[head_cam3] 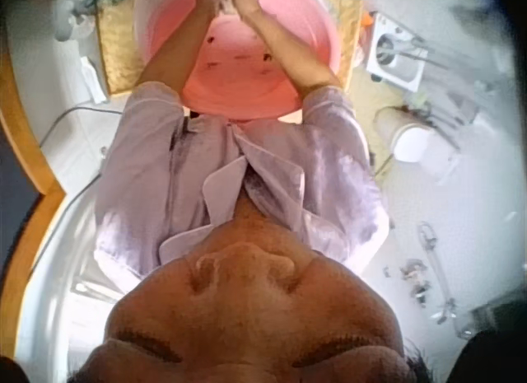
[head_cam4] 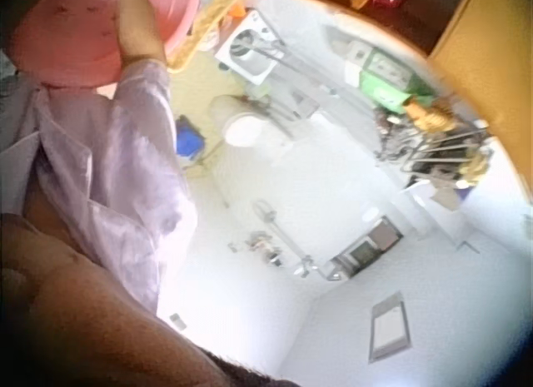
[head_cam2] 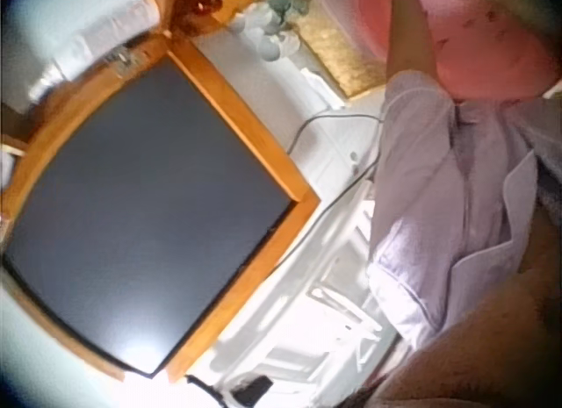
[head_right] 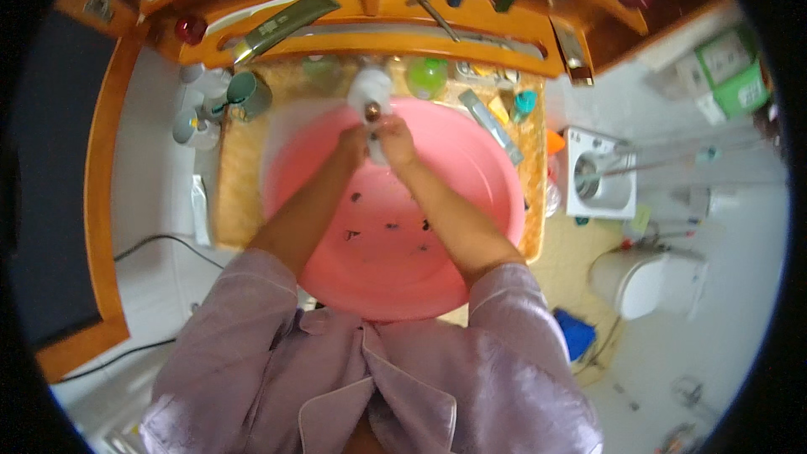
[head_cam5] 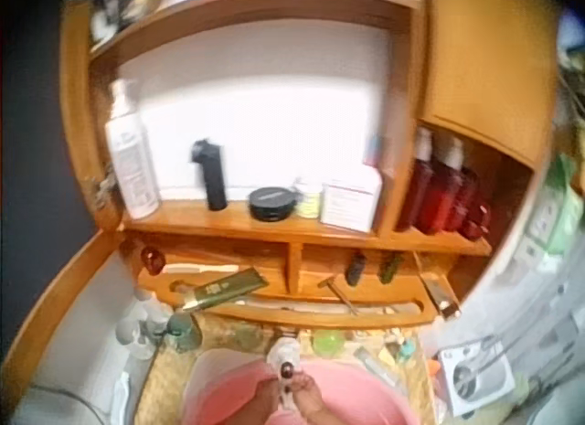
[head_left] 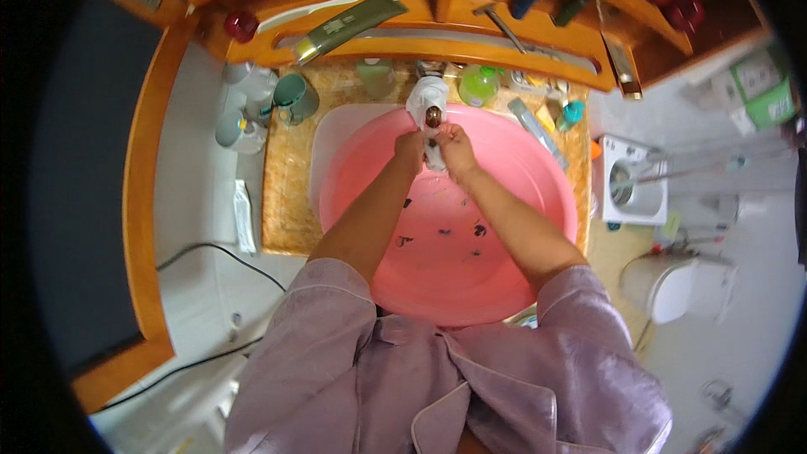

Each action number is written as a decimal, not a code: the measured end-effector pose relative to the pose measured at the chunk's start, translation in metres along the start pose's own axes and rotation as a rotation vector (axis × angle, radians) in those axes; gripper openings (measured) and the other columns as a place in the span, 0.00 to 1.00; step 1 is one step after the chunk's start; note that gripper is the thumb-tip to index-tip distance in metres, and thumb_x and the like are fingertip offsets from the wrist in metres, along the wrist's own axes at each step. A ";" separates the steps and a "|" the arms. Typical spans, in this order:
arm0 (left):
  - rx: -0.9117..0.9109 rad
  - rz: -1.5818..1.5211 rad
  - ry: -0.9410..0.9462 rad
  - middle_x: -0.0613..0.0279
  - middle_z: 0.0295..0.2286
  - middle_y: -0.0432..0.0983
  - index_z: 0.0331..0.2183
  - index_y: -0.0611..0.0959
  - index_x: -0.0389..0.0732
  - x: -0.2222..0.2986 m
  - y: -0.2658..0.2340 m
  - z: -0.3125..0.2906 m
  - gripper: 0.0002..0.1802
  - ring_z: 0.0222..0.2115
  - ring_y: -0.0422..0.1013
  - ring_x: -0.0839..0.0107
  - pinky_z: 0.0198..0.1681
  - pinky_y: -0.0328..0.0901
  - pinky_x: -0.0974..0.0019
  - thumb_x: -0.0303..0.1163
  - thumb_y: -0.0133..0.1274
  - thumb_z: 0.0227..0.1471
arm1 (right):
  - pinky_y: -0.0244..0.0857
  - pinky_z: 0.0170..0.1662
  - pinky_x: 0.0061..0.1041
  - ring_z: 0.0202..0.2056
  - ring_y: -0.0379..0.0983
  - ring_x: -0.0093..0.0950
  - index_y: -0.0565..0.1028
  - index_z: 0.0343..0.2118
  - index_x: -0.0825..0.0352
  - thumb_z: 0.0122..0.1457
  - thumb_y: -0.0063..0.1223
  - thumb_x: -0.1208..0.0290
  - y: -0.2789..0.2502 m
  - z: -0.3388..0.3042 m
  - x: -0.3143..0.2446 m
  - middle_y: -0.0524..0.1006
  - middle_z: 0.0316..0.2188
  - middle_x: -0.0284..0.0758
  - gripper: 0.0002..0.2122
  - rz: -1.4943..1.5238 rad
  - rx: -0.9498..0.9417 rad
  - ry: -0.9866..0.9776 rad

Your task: The person sits on the floor and hand-washes a sock in a blue basin filled with soapy water, scrubbing and rinsing it. They then move to a sink, fill a pink basin with water, and rinse the sock under running water.

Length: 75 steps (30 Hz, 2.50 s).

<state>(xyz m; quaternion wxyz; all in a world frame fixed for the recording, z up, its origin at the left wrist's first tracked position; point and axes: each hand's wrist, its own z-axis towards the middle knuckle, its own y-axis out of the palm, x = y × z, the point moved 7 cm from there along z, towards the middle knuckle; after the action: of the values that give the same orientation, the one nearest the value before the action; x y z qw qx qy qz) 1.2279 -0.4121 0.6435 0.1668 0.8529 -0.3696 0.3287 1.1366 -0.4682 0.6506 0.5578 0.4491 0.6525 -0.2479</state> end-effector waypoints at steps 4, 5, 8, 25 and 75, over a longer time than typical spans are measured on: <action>-0.174 -0.241 -0.119 0.62 0.24 0.72 0.30 0.75 0.39 -0.041 0.035 0.035 0.07 0.20 0.69 0.70 0.20 0.64 0.67 0.31 0.47 0.48 | 0.64 0.29 0.31 0.24 0.70 0.35 0.66 0.32 0.68 0.52 0.48 0.73 -0.008 -0.001 -0.005 0.73 0.21 0.39 0.07 -0.658 0.285 -0.243; -0.227 -0.300 -0.131 0.62 0.24 0.72 0.30 0.75 0.39 -0.050 0.041 0.045 0.07 0.20 0.69 0.70 0.20 0.64 0.67 0.31 0.47 0.48 | 0.64 0.27 0.30 0.22 0.70 0.34 0.65 0.32 0.68 0.53 0.48 0.75 -0.010 0.000 -0.015 0.73 0.20 0.37 0.06 -0.741 0.345 -0.285; -0.364 -0.429 -0.175 0.62 0.23 0.72 0.30 0.75 0.39 -0.063 0.049 0.063 0.07 0.20 0.69 0.70 0.20 0.64 0.67 0.31 0.47 0.48 | 0.64 0.30 0.33 0.24 0.71 0.38 0.64 0.32 0.69 0.52 0.48 0.71 0.002 0.003 -0.023 0.74 0.22 0.42 0.08 -0.856 0.304 -0.174; -0.612 -0.588 -0.257 0.62 0.22 0.72 0.28 0.75 0.39 -0.063 0.048 0.079 0.07 0.19 0.68 0.69 0.21 0.65 0.66 0.32 0.47 0.49 | 0.66 0.36 0.36 0.32 0.73 0.42 0.66 0.34 0.67 0.51 0.47 0.73 0.013 0.010 -0.008 0.76 0.28 0.46 0.09 -0.987 0.356 -0.120; -0.329 0.353 0.340 0.56 0.30 0.75 0.37 0.76 0.34 -0.027 -0.003 0.057 0.17 0.30 0.73 0.67 0.33 0.68 0.62 0.39 0.48 0.52 | 0.70 0.41 0.32 0.37 0.72 0.33 0.68 0.43 0.67 0.58 0.43 0.70 0.023 -0.016 0.006 0.74 0.36 0.37 0.11 0.672 -0.262 0.549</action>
<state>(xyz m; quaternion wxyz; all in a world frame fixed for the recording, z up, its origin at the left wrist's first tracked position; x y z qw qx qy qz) 1.2407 -0.4261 0.5836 0.3025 0.6695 -0.5274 0.4266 1.1482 -0.4421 0.6535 0.4657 0.6107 0.6202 0.1596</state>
